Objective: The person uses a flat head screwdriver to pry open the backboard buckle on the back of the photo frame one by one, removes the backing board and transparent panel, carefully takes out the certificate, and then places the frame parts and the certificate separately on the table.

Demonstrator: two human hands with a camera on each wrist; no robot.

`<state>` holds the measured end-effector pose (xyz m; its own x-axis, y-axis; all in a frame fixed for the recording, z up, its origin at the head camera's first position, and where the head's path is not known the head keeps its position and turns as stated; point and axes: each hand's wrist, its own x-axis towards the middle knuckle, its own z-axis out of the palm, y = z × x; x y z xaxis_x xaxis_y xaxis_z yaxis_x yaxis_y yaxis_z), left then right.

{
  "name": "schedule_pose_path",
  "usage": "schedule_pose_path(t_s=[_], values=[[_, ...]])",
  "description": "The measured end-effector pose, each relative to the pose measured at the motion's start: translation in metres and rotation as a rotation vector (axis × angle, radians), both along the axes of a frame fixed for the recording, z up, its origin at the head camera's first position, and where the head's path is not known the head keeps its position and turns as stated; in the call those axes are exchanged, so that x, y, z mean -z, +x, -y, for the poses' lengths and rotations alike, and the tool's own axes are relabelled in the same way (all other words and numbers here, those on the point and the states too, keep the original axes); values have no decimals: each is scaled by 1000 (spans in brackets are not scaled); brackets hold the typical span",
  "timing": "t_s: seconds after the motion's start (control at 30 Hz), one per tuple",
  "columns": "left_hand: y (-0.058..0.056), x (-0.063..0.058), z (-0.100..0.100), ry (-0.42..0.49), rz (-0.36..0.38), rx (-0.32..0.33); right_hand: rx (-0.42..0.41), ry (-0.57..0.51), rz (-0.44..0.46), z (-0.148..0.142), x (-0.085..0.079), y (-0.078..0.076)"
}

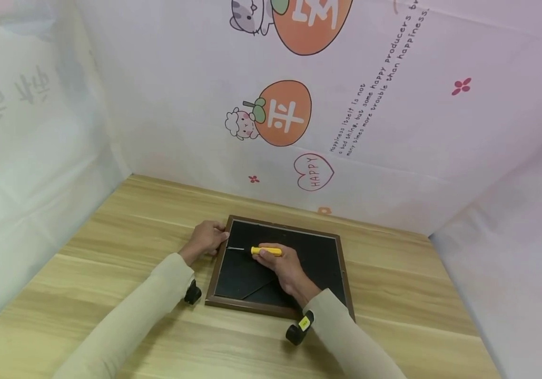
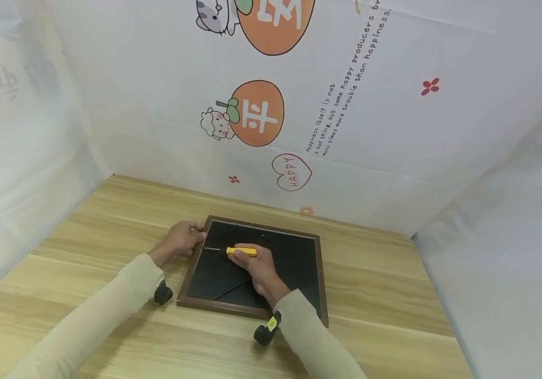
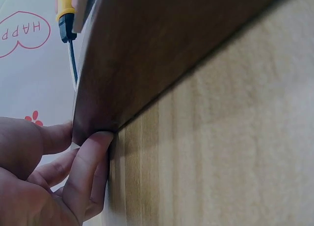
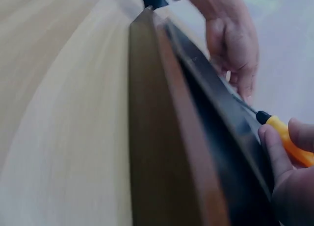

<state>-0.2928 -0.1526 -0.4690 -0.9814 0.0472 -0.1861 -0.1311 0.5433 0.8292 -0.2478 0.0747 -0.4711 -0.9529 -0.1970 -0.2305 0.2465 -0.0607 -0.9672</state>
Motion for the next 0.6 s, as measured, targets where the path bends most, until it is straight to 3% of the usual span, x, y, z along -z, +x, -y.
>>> schedule_pose_path(t_s=[0.2,0.37,0.6], values=[[2,-1,1,-10,-1,6,-43,210,-213,-3,9,-1],[2,2,2,-30,-12,3,-11,400,-358,-4,12,-3],[2,-1,0,-24,-11,-1,-2,366,-358,-6,12,-8]])
